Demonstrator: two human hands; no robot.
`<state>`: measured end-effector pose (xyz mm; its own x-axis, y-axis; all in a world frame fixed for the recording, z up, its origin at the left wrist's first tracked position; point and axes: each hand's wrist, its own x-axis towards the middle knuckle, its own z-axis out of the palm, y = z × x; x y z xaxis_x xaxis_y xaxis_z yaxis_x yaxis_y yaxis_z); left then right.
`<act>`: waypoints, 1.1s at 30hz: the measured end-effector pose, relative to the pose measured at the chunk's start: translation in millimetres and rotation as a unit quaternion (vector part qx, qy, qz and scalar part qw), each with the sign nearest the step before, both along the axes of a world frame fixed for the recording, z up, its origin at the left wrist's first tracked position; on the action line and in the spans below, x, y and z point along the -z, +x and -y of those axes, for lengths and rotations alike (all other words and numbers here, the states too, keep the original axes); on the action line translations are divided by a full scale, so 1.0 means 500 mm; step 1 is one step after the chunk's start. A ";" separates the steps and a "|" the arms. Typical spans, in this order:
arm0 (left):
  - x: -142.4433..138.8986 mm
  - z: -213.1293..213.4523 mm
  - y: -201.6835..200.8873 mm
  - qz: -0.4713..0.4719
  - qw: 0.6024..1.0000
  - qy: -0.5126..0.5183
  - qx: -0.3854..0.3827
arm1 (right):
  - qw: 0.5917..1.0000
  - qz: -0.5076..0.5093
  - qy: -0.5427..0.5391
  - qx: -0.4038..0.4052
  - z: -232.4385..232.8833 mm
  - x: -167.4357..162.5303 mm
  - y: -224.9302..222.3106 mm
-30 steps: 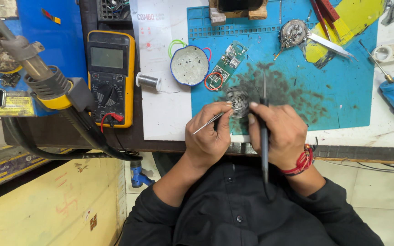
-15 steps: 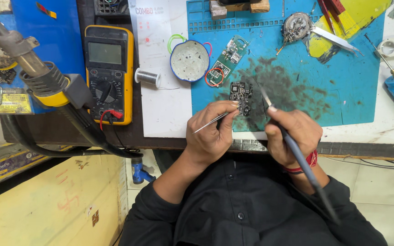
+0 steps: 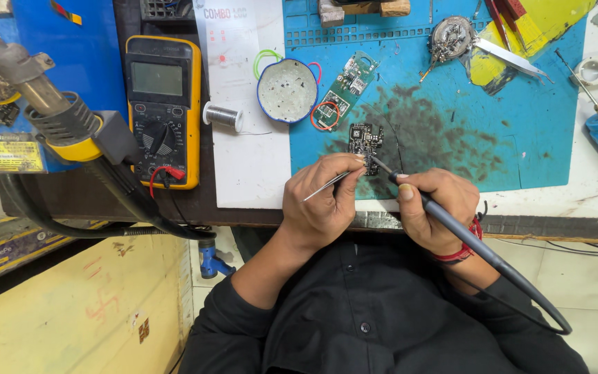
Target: The person uses a soldering iron and tweezers to apply solder to multiple points on a small circuit board. The person holds the board steady with the left hand while applying heat and solder with the right hand, moving between different components on the board.
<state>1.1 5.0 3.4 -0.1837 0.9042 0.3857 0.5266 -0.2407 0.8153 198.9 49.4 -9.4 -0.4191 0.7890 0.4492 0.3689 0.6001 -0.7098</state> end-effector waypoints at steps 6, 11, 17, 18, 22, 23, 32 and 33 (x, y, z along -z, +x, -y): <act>0.002 0.001 0.001 0.004 1.000 -0.003 0.001 | 1.000 0.010 0.000 0.007 0.002 -0.002 -0.001; 0.003 0.000 0.001 0.002 1.000 0.000 -0.002 | 1.000 0.009 -0.005 0.007 0.000 -0.003 -0.001; 0.003 0.002 0.001 0.000 1.000 -0.004 -0.003 | 1.000 0.007 -0.011 0.018 0.003 -0.002 0.001; 0.002 0.001 0.001 0.000 1.000 -0.002 -0.003 | 1.000 0.005 -0.011 0.014 0.002 -0.002 0.000; 0.001 0.001 0.001 -0.003 1.000 -0.007 -0.002 | 1.000 -0.001 -0.009 0.011 0.001 -0.001 0.000; 0.001 0.001 0.000 -0.002 1.000 -0.007 -0.001 | 1.000 -0.001 -0.011 0.012 0.000 -0.001 0.000; 0.000 0.000 0.001 -0.003 1.000 -0.004 -0.005 | 1.000 -0.003 -0.016 0.011 0.001 -0.004 -0.001; -0.001 0.001 0.001 -0.002 1.000 -0.004 -0.004 | 1.000 -0.002 -0.017 0.010 0.001 -0.005 -0.001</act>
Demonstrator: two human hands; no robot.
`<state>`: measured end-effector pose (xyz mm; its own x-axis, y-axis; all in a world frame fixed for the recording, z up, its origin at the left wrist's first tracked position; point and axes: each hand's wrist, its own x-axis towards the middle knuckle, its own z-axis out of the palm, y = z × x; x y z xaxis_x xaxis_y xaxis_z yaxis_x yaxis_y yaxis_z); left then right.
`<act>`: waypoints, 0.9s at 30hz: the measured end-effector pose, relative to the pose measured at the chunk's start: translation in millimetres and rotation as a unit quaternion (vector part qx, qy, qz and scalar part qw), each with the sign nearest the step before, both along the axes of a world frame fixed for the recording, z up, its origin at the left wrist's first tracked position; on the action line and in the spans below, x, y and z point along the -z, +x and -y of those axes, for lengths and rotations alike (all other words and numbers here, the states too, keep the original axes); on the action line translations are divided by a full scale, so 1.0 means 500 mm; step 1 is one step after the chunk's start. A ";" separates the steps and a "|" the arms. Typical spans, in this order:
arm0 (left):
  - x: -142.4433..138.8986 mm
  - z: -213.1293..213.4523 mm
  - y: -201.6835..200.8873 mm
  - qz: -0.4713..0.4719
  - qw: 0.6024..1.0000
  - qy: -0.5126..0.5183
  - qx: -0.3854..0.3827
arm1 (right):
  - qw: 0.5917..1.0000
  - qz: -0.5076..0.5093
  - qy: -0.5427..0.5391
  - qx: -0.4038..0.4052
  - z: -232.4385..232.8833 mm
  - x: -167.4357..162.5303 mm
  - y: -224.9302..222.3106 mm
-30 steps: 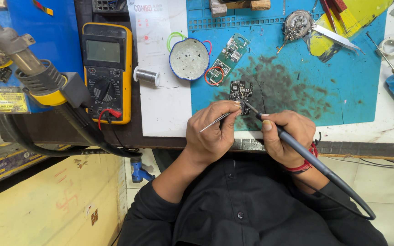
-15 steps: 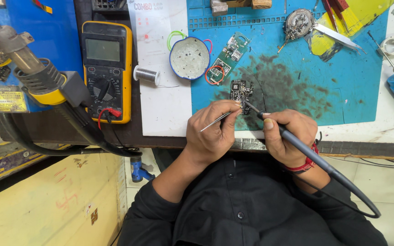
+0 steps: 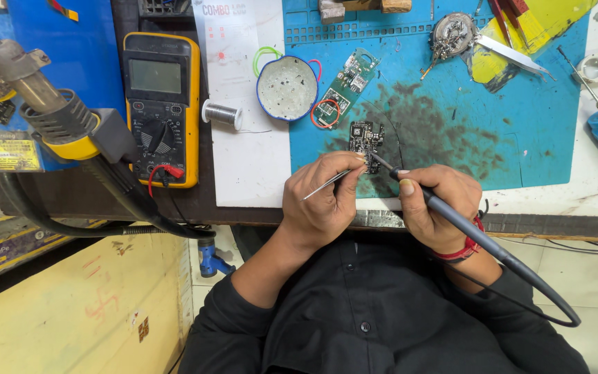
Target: The person uses a soldering iron and tweezers to apply solder to multiple points on a small circuit board. The person holds the board steady with the left hand while applying heat and solder with the right hand, moving between different components on the board.
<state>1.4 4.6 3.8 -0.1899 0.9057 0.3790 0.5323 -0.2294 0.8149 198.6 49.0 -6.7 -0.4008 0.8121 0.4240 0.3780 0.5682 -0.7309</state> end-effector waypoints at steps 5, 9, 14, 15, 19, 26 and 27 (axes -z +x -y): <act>0.000 -0.001 -0.001 -0.004 1.000 0.005 0.004 | 1.000 -0.004 -0.011 0.000 -0.001 -0.003 -0.001; 0.000 -0.001 0.000 -0.005 1.000 0.005 0.004 | 0.999 -0.006 -0.048 0.016 0.002 -0.009 0.002; 0.001 0.000 -0.001 -0.005 1.000 0.001 0.005 | 0.999 -0.007 -0.051 0.009 0.000 -0.010 0.000; 0.001 0.000 -0.001 -0.004 1.000 0.000 0.006 | 0.999 -0.004 -0.048 0.010 0.000 -0.010 0.000; 0.001 0.000 -0.001 -0.003 1.000 0.000 0.003 | 0.999 0.000 -0.048 0.012 -0.002 -0.009 0.000; 0.002 -0.001 0.000 -0.002 1.000 0.002 0.003 | 0.999 0.004 -0.040 0.011 -0.001 -0.006 0.000; 0.002 0.000 0.000 -0.003 1.000 0.003 0.004 | 0.999 0.001 -0.040 0.011 -0.001 -0.005 0.000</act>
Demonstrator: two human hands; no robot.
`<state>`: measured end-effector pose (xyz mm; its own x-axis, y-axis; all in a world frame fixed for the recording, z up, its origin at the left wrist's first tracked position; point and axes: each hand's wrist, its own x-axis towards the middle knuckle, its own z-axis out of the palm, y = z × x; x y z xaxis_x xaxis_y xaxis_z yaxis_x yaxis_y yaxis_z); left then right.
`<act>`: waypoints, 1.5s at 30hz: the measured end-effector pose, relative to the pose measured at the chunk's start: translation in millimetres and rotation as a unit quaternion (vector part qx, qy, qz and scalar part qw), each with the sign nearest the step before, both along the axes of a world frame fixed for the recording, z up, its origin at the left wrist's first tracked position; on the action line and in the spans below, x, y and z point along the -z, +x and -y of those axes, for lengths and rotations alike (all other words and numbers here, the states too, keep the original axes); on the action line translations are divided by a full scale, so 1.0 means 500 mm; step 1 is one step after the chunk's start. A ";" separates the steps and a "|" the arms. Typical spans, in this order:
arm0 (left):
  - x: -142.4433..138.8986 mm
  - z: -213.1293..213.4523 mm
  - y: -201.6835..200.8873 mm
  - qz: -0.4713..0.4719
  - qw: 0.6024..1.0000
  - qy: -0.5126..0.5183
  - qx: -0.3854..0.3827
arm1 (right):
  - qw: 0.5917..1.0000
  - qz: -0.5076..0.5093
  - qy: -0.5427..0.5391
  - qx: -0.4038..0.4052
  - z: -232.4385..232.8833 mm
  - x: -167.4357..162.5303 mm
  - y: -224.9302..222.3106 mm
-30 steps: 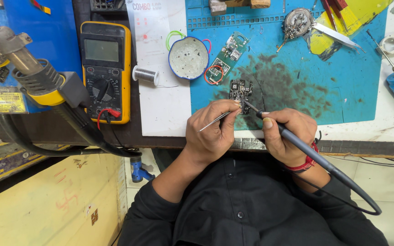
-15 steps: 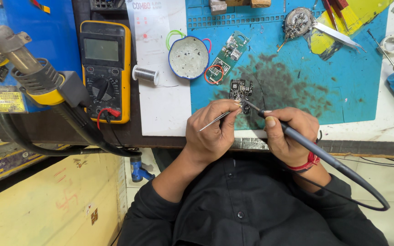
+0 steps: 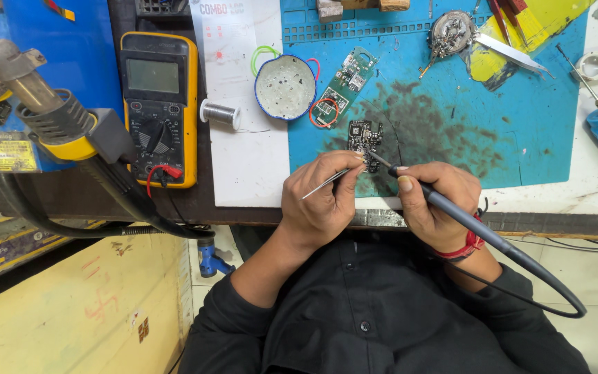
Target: The person uses a soldering iron and tweezers to apply solder to multiple points on a small circuit board. The person holds the board steady with the left hand while applying heat and solder with the right hand, moving between different components on the board.
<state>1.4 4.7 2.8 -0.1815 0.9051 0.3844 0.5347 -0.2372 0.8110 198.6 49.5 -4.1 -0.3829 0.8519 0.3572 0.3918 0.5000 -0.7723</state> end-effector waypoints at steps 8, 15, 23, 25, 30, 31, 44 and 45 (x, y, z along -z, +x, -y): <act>0.001 0.000 -0.001 -0.001 1.000 -0.004 0.001 | 1.000 0.006 0.005 -0.002 -0.001 -0.002 0.001; 0.001 0.001 0.000 0.001 1.000 0.000 0.000 | 1.000 0.004 0.007 -0.001 -0.001 -0.002 -0.001; 0.000 0.000 0.000 0.002 1.000 0.000 0.000 | 1.000 0.006 0.007 0.001 -0.002 -0.002 -0.001; 0.000 0.001 0.000 0.002 1.000 -0.003 -0.003 | 1.000 0.011 0.004 0.005 -0.002 -0.002 -0.002; 0.000 0.001 -0.001 0.000 1.000 -0.002 0.002 | 1.000 0.008 0.013 -0.004 -0.001 -0.003 -0.001; 0.000 0.001 -0.001 0.001 1.000 -0.002 0.003 | 1.000 0.008 0.011 -0.004 -0.002 -0.003 -0.001; 0.000 0.001 -0.001 0.002 1.000 -0.003 0.000 | 1.000 0.008 0.011 0.003 -0.002 -0.002 -0.004; -0.001 0.001 -0.002 0.001 1.000 -0.003 0.001 | 1.000 0.008 0.010 0.001 -0.002 -0.002 -0.003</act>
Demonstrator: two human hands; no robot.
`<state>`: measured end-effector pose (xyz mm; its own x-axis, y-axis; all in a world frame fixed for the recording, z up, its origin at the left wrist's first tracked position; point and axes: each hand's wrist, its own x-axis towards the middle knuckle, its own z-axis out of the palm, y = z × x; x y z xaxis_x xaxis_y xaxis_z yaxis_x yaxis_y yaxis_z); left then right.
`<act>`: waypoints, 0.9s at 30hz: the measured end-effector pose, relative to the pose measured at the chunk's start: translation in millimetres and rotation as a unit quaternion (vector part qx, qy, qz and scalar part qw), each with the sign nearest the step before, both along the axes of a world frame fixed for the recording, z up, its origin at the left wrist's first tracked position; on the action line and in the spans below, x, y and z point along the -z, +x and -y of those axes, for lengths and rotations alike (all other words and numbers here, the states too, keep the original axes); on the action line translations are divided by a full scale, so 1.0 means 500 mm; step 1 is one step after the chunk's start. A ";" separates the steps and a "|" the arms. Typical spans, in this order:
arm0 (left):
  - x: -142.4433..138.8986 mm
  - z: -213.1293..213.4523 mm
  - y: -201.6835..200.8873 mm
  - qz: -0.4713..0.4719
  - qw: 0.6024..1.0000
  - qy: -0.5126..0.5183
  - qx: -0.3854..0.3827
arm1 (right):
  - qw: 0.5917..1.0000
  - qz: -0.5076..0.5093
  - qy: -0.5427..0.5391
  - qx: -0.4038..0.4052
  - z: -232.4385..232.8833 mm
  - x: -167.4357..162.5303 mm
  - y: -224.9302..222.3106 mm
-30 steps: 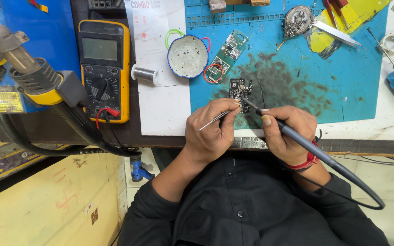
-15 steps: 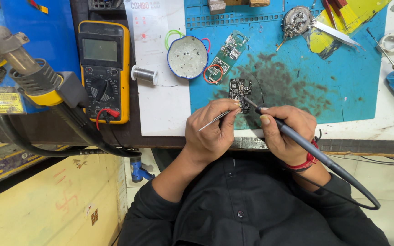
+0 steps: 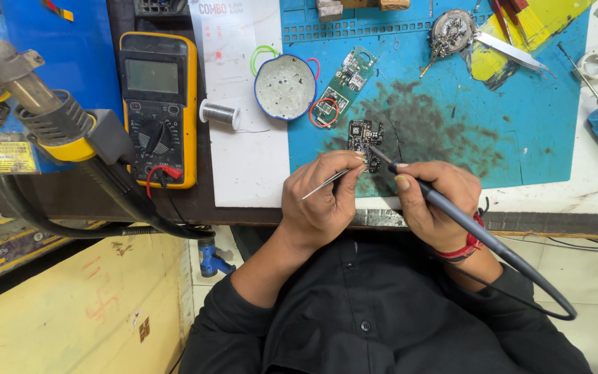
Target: The person uses a soldering iron and tweezers to apply solder to multiple points on a small circuit board. The person holds the board steady with the left hand while applying heat and solder with the right hand, moving between different components on the board.
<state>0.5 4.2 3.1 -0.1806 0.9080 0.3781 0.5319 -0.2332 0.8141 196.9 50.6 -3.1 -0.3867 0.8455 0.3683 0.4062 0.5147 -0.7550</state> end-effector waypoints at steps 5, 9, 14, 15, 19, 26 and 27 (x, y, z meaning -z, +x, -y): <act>0.000 0.000 0.001 0.003 1.000 0.001 0.000 | 1.000 0.001 -0.001 0.001 0.002 -0.001 0.000; 0.000 0.000 0.000 0.000 1.000 0.002 0.000 | 1.000 -0.003 -0.002 -0.002 0.000 0.000 -0.002; 0.002 0.000 0.001 0.002 1.000 0.003 -0.001 | 1.000 -0.001 -0.011 0.002 0.000 -0.001 0.000; 0.002 0.000 0.001 0.003 1.000 0.004 -0.002 | 1.000 -0.001 -0.012 0.001 0.000 0.000 0.000; 0.002 -0.001 0.002 0.001 1.000 0.006 -0.003 | 1.000 -0.013 -0.003 -0.007 0.000 0.000 -0.001; 0.004 0.000 0.002 0.003 1.000 -0.002 -0.005 | 1.000 0.011 0.018 -0.020 -0.010 -0.018 -0.009; 0.005 0.001 0.002 0.008 1.000 -0.004 -0.005 | 0.999 0.021 0.028 -0.035 -0.016 -0.022 -0.013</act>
<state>1.2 4.0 0.5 -0.1951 0.9092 0.3679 0.5213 -0.2216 0.8241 190.3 58.6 8.1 -0.4599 0.7944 0.3969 0.3995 0.5842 -0.7064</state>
